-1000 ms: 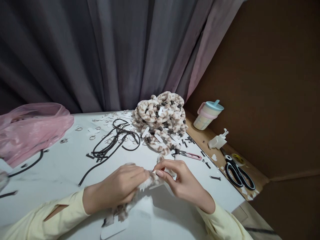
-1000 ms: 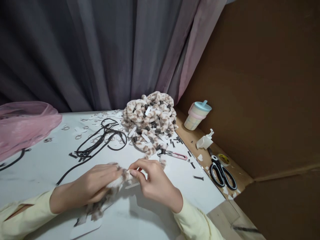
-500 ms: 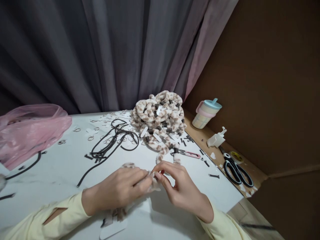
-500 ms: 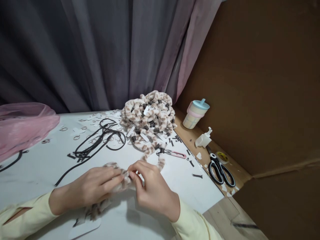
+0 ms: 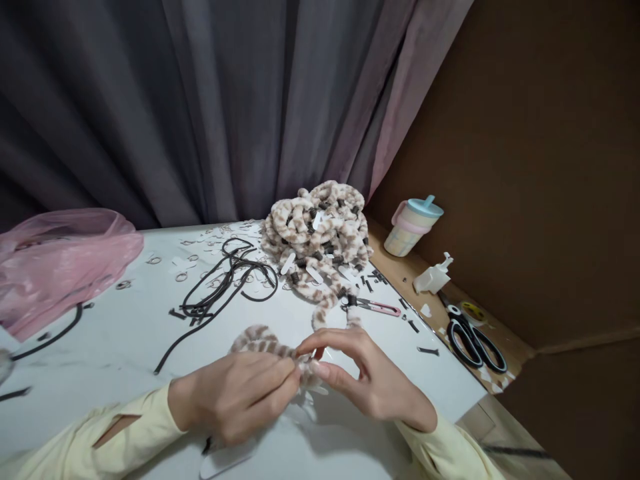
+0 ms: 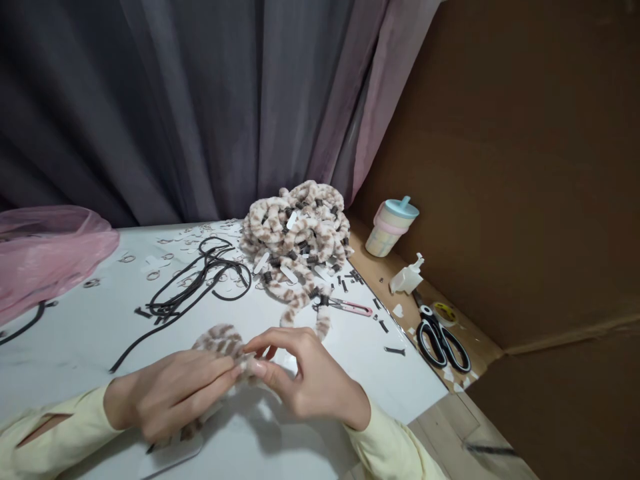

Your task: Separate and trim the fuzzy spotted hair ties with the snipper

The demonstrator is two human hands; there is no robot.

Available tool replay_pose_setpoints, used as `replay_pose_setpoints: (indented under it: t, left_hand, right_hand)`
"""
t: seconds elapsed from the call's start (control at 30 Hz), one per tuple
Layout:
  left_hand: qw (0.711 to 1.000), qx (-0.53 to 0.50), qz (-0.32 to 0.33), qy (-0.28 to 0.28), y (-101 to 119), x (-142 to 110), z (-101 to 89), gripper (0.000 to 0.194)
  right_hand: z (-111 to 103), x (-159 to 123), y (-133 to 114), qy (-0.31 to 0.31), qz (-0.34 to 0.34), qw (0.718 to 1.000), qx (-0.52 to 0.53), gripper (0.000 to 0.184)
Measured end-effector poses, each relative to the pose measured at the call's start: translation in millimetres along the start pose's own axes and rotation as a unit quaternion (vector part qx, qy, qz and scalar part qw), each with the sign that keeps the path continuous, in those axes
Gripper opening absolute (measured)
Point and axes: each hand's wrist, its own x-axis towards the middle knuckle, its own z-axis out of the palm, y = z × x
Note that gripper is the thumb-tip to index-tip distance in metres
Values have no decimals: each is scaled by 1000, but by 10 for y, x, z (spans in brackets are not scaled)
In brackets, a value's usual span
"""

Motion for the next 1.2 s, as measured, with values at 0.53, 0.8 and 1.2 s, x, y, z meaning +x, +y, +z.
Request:
replay_pose_setpoints:
  t: [0.53, 0.8, 1.2]
  left_hand:
    - [991, 86, -101, 25, 71, -50, 69, 21]
    - [986, 90, -136, 36, 101, -34, 120, 19]
    - [986, 119, -117, 23, 129, -68, 84, 22]
  right_hand:
    - [315, 9, 172, 132, -40, 989, -59, 25]
    - [383, -60, 187, 170, -224, 937, -208, 30]
    - [386, -114, 177, 158, -220, 930, -249, 31]
